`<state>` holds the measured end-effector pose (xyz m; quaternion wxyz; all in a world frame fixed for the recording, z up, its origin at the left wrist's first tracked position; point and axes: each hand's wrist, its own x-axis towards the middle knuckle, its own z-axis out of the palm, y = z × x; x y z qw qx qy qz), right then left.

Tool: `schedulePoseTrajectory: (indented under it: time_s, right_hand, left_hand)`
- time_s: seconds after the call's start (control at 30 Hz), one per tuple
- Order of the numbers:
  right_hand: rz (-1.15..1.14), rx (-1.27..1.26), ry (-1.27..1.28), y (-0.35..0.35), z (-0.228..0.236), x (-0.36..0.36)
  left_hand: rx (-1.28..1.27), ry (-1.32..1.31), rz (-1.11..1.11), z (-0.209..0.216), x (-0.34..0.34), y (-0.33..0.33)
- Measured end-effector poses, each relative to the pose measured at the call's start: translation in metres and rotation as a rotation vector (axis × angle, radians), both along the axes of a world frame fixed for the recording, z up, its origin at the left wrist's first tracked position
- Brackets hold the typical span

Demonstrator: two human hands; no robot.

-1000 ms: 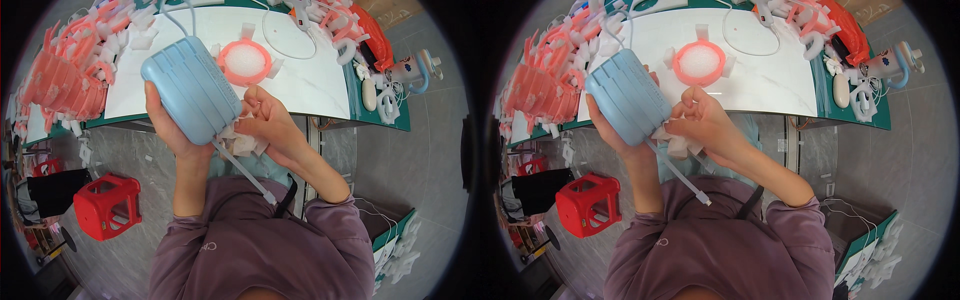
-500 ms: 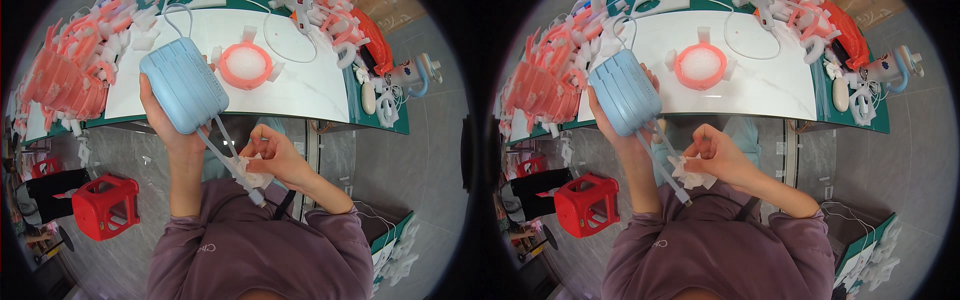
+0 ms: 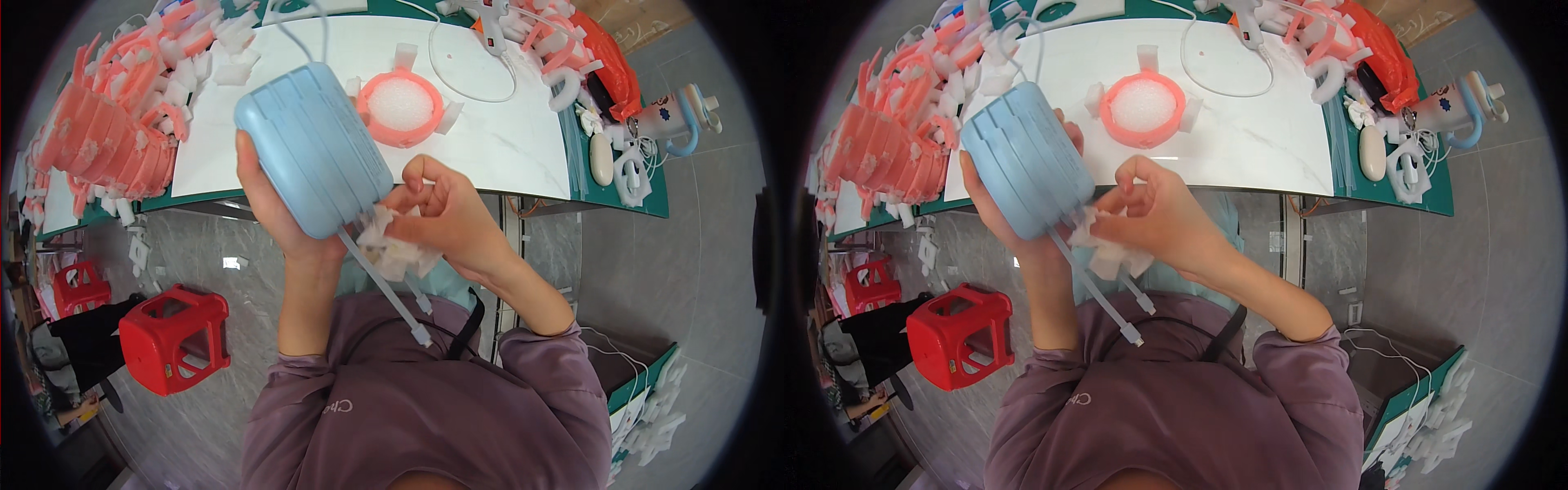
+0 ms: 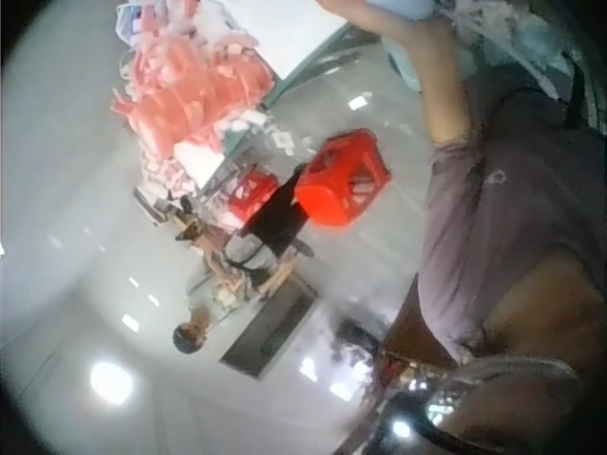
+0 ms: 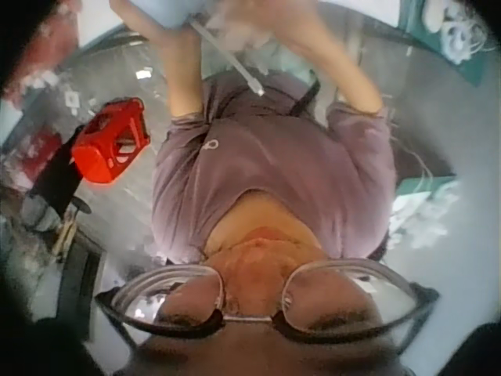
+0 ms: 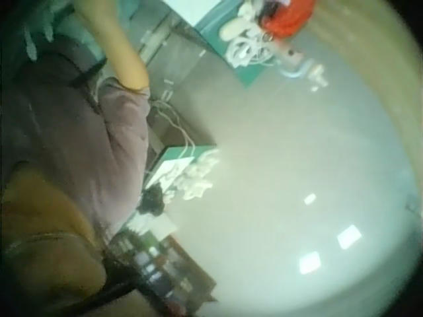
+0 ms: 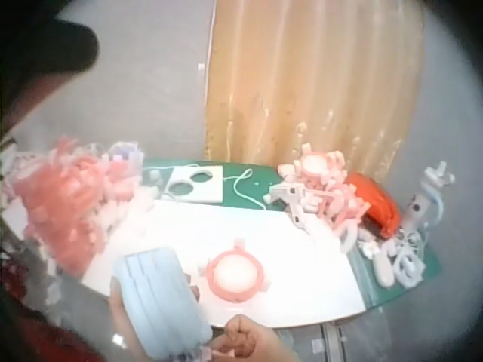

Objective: The recorder uses a white cloth to wipe down and clean a light blue power bank.

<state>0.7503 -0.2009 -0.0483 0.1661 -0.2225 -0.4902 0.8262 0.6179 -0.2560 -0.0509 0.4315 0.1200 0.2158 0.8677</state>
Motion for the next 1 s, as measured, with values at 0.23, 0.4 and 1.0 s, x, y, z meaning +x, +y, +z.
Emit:
schedulePoseTrajectory:
  time_s: [0.23,0.4,1.0]
  right_hand:
    - [0.242,0.092,-0.196,-0.010,0.002,0.027]
    - [0.172,0.063,-0.208,0.002,0.002,0.039]
    - [-0.604,1.832,-0.014,-0.006,0.041,-0.003]
  left_hand:
    - [0.186,-0.059,-0.024,0.000,-0.009,0.001]
    - [0.118,-0.185,-0.134,0.000,-0.003,0.001]
    - [-0.029,0.367,-0.188,-0.012,0.037,-0.029]
